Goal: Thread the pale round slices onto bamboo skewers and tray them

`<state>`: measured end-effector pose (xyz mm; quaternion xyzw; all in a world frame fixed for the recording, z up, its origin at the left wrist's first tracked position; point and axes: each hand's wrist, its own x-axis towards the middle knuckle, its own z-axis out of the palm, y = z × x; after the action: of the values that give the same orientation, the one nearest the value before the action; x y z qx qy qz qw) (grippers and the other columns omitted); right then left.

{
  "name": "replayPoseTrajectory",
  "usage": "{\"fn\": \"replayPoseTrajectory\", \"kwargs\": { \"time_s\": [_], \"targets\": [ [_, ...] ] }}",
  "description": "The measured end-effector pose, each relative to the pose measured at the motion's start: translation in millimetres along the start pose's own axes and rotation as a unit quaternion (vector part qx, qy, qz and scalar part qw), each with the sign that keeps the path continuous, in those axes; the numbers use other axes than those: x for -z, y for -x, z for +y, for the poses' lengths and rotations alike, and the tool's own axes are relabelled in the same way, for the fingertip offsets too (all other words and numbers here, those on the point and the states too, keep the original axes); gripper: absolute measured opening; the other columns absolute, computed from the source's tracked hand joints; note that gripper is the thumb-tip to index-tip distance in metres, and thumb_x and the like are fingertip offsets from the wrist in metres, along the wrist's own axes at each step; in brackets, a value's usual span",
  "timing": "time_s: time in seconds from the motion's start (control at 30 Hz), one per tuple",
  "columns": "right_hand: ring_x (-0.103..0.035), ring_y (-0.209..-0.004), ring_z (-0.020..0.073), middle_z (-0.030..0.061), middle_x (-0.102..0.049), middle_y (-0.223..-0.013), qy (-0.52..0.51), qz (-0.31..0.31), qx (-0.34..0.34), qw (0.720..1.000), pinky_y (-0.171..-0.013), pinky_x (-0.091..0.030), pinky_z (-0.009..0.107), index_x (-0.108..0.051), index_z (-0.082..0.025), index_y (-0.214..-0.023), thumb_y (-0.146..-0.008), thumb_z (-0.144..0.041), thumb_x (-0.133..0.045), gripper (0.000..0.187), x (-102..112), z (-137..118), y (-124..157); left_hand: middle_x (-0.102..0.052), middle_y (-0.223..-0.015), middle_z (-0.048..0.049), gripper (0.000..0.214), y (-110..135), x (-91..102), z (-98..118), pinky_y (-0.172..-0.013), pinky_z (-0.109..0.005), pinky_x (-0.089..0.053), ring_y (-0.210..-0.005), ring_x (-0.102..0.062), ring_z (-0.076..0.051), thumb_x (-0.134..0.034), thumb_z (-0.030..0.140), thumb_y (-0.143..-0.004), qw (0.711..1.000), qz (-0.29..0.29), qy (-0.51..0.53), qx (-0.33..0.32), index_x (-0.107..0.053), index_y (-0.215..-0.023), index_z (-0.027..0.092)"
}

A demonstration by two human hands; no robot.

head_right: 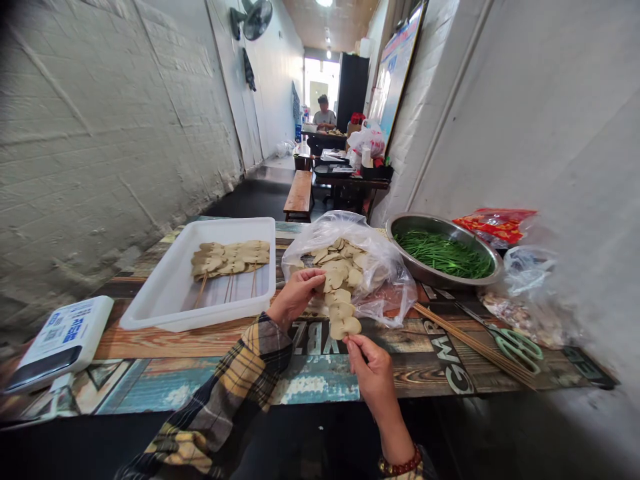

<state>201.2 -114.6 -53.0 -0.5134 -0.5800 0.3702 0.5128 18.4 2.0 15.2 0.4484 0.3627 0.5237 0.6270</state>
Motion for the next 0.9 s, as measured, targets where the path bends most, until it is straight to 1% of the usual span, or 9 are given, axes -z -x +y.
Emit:
{"fn": "replayPoseTrajectory", "kwargs": {
  "time_s": [0.3,0.57,0.73,0.9],
  "targets": [
    [-0.046,-0.044,0.0109,-0.0031,-0.053,-0.05,0.001,-0.002,-0.009,1.0,-0.045,-0.038,0.023,-0.074,-0.015,-0.091,-0.087,-0.042,-0.058,0.032,0.1,2.4,0.6,-0.057,-0.06,0.0008,0.033,0.6,0.4,-0.1,-0.049,-0.021,-0.029,-0.05,-0.042,-0.006,-0.074,0.039,-0.064,1.0,-0.004,-0.021,-0.013,-0.072,-0.08,0.012],
    [-0.047,-0.044,0.0113,-0.003,-0.054,-0.05,0.0,-0.009,-0.005,1.0,-0.046,-0.038,0.023,-0.075,-0.015,-0.092,-0.087,-0.04,-0.059,0.03,1.1,2.2,1.8,-0.056,-0.058,0.0013,0.026,-0.4,1.2,-1.8,-0.046,-0.021,-0.027,-0.048,-0.041,-0.006,-0.071,0.036,-0.064,1.0,0.002,-0.03,0.002,-0.068,-0.073,0.012],
    [-0.047,-0.045,0.0113,-0.0018,-0.057,-0.053,-0.001,-0.008,-0.009,1.0,-0.046,-0.039,0.023,-0.075,-0.015,-0.092,-0.087,-0.04,-0.059,0.031,1.3,3.9,1.9,-0.056,-0.058,0.0012,0.026,-1.2,3.2,-2.8,-0.046,-0.021,-0.028,-0.048,-0.042,-0.007,-0.07,0.035,-0.064,0.999,0.009,-0.037,0.007,-0.069,-0.076,0.012],
    [-0.047,-0.045,0.0116,-0.0025,-0.055,-0.051,0.004,0.0,-0.018,1.0,-0.046,-0.039,0.023,-0.075,-0.014,-0.094,-0.087,-0.042,-0.059,0.033,1.3,8.3,1.2,-0.056,-0.058,0.0011,0.028,-0.1,3.0,-0.6,-0.046,-0.021,-0.029,-0.048,-0.042,-0.007,-0.07,0.035,-0.064,0.999,0.005,-0.031,0.007,-0.069,-0.077,0.011]
  ]
}}
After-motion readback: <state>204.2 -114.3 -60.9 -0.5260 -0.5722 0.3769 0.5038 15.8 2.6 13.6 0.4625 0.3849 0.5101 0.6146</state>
